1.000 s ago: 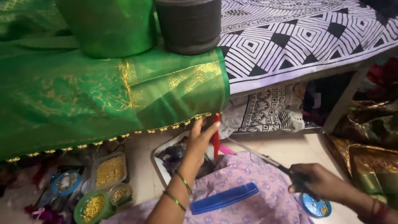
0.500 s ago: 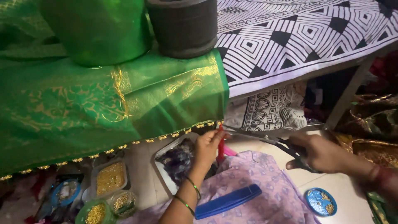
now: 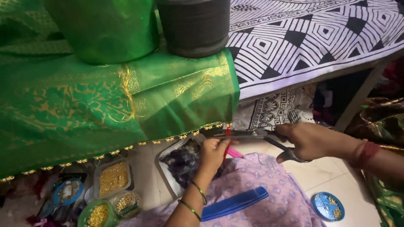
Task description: Applying decorative beads and tassels to the edge of a green saree using a needle and thread.
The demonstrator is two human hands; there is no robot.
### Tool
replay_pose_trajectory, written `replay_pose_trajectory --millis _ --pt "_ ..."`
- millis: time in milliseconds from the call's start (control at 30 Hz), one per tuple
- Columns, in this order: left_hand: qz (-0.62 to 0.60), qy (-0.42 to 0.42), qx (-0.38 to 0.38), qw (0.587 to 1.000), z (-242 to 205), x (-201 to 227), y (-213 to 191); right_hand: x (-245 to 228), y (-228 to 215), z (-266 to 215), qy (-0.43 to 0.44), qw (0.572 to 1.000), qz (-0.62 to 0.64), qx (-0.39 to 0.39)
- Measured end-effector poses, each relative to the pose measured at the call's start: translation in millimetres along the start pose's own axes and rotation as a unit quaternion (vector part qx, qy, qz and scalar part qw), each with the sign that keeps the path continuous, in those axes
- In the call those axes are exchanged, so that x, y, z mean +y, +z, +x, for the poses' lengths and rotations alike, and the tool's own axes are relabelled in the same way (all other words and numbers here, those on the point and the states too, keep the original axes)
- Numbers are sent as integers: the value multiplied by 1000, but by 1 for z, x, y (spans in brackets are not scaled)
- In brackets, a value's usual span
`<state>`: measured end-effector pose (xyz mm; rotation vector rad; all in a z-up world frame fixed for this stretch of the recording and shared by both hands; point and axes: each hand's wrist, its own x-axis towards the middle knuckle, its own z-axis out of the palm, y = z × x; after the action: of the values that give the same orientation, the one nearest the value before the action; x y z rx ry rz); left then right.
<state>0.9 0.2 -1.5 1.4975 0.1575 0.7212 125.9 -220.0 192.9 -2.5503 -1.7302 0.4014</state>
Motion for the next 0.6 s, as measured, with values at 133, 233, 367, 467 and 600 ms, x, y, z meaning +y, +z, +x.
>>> replay_pose_trajectory --millis 133,233,367,467,600 --pt "-53 -18 5 998 0 6 3 -6 2 4 59 997 6 -44" --pt "-47 -8 12 999 0 0 2 16 18 8 -24 999 32 9" --pt "66 6 20 998 -6 0 1 10 19 1 7 999 46 5" --pt "162 -54 64 983 -10 -8 -3 22 38 -5 56 998 24 -20" --pt "117 -61 94 987 -17 -14 -29 59 91 -27 -29 998 54 -29"
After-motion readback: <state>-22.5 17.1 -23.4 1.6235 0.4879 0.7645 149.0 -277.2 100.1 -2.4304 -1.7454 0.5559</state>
